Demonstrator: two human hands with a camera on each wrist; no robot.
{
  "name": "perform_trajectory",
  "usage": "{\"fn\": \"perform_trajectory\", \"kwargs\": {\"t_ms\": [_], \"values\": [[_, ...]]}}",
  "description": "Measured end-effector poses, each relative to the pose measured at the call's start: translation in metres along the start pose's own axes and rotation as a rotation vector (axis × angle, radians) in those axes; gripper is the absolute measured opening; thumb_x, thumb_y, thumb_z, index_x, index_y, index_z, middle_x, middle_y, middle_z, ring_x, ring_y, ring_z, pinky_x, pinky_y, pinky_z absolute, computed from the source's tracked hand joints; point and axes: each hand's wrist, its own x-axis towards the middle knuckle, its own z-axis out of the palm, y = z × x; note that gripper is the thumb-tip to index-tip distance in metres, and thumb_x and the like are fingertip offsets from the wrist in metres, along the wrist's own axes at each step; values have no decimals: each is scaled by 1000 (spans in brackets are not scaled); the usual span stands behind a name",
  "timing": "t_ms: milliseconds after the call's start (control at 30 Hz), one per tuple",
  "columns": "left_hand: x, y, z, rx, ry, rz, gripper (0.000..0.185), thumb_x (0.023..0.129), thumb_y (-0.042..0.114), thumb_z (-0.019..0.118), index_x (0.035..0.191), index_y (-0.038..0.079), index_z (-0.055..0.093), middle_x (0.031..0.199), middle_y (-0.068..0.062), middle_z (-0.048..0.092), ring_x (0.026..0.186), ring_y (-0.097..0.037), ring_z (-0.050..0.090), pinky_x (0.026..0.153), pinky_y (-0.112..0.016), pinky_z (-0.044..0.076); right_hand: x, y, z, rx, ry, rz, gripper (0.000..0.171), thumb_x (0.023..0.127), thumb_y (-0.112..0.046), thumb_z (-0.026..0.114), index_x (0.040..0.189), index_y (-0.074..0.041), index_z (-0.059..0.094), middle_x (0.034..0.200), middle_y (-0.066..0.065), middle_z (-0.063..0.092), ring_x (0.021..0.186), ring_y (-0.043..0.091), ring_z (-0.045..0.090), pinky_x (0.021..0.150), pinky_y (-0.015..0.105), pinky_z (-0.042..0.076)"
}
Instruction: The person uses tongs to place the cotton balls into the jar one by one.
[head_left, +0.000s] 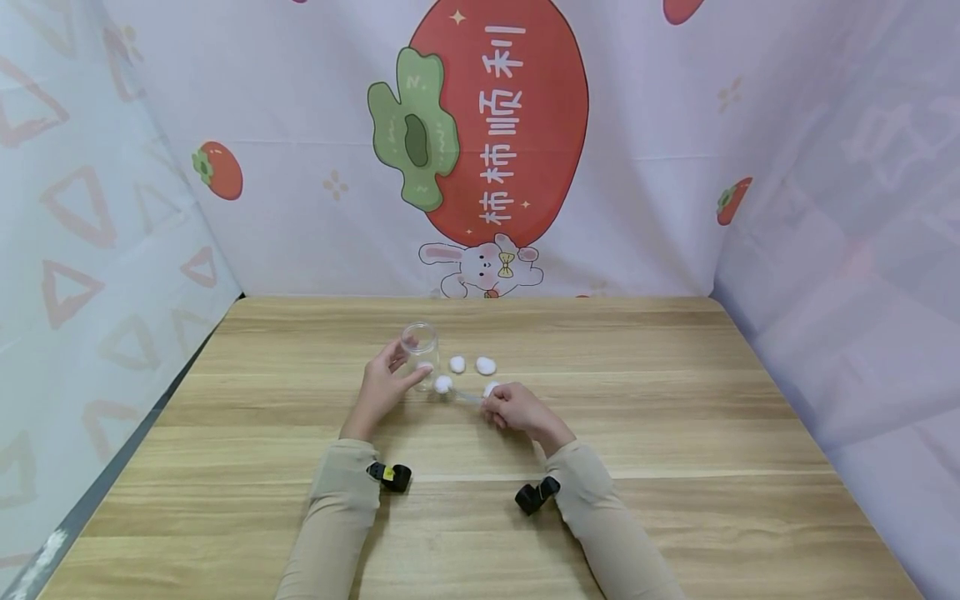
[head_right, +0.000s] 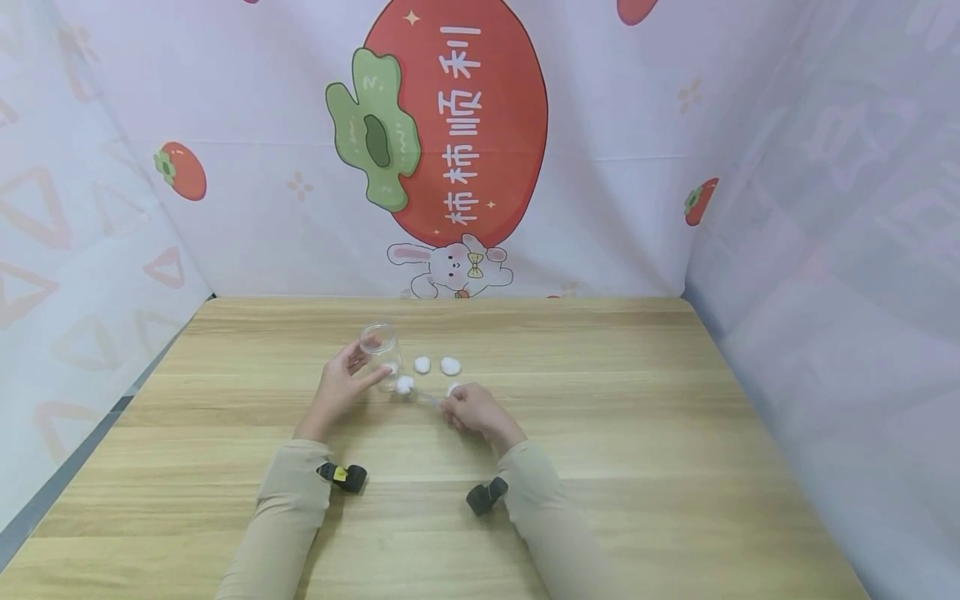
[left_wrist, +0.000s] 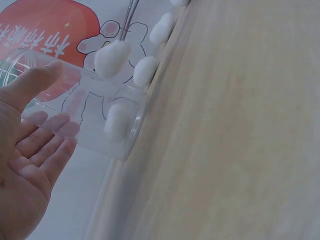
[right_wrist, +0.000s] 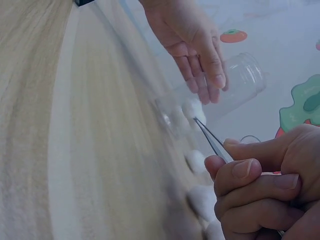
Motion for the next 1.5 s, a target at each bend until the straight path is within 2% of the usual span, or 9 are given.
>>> {"fn": "perform_trajectory", "kwargs": {"t_ms": [333, 600, 700, 1067, 1500], "values": [[0, -2, -1, 18, 0, 20, 64, 81, 15, 77, 134, -3, 48, 136, -23, 55, 129, -37, 53, 115, -41, 45, -3, -9, -6, 18, 25, 6, 25, 99, -12, 50, 79, 2, 57, 56, -3, 44, 54, 9, 38, 49, 16, 29], [-1, -1, -2, 1, 1, 11, 62, 81, 15, 77, 134, -3, 49, 135, -22, 56, 128, -36, 54, 116, -40, 44, -6, -12, -9, 17, 16, -5, 28, 100, -13, 49, 93, 13, 59, 59, -3, 45, 55, 9, 38, 50, 16, 29], [-2, -1, -3, 11, 2, 10, 62, 82, 15, 77, 134, -3, 49, 134, -22, 56, 128, -36, 54, 116, -40, 44, -8, -15, -11, 19, 20, -14, 29, 100, -13, 48, 94, 13, 59, 58, -3, 44, 55, 9, 36, 50, 16, 28], [-1, 0, -2, 10, -13, 25, 63, 81, 15, 77, 134, -3, 48, 134, -21, 57, 127, -36, 54, 115, -40, 44, -15, -21, -18, 8, 61, -36, 28, 100, -16, 50, 83, 6, 56, 57, -4, 42, 56, 10, 36, 50, 17, 26], [-2, 3, -1, -12, -25, 30, 59, 80, 13, 78, 131, 0, 52, 133, -23, 57, 126, -36, 55, 115, -41, 45, -19, -23, -26, 33, 72, -59, 27, 100, -14, 49, 81, 4, 57, 55, -4, 42, 54, 10, 34, 49, 16, 26]]}}
